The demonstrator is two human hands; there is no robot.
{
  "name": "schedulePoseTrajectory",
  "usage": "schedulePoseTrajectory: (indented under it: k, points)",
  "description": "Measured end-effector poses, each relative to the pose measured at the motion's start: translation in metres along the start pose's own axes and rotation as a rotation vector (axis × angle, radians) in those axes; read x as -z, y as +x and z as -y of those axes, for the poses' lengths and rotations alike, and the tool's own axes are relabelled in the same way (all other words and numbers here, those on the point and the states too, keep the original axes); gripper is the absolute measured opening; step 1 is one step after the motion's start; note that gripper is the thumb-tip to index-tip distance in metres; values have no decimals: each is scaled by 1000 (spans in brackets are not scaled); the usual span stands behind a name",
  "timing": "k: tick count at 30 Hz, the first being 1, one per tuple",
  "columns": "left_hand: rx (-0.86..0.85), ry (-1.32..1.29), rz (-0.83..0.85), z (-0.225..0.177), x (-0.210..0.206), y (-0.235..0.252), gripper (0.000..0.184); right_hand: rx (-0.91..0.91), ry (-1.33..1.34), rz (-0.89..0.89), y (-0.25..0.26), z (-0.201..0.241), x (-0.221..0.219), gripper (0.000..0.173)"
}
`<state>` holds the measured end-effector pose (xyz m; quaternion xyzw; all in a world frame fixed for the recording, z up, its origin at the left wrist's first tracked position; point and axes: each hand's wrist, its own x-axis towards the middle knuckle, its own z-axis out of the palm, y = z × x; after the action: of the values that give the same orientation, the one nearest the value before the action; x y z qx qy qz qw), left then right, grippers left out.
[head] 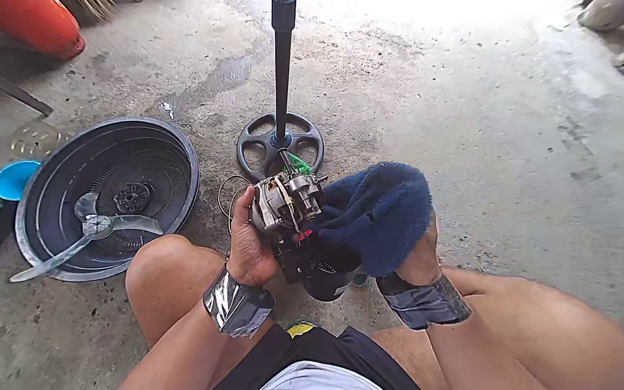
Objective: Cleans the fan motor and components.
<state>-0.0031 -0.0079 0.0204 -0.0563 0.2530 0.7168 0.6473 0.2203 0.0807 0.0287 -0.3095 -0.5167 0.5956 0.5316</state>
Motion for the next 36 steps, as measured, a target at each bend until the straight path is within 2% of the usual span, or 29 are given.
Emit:
schedulePoseTrajectory:
  k: [5, 9, 13, 16, 19, 23, 26, 29, 31, 33, 36]
  points:
    - [-24, 41, -2, 4, -4, -3, 55, -110, -183, 189, 4, -4, -36, 18]
    - [-128, 105, 65, 12, -4, -9, 44, -184, -129, 77, -1, -16, -52, 22]
    - [-227, 158, 79, 17, -5, -13, 43, -266, -39, 151, -3, -14, -47, 33]
    - [-233, 186, 75, 18, -3, -14, 48, -204, -35, 172, -3, -16, -47, 31]
    - [-263, 208, 72, 18, 0, -14, 53, -190, -23, 222, -4, -15, -45, 38]
    - [-231, 114, 29, 16, -7, -14, 38, -125, -38, 255, -13, -17, -42, 46]
    - [-208, 63, 7, 18, -9, -13, 37, -77, -139, 227, -18, -15, -48, 49]
    - [-277, 125, 16, 24, -10, -15, 38, -21, -234, 152, -21, -14, -59, 53]
    - [-352, 167, 12, 32, -11, -18, 49, 41, -267, 96, -24, -17, -64, 49]
    - [-413, 211, 30, 39, -7, -18, 72, 80, -281, 33, -22, -21, -68, 42]
    - [-478, 251, 17, 44, 1, -18, 90, 130, -340, 41, -23, -23, -67, 34]
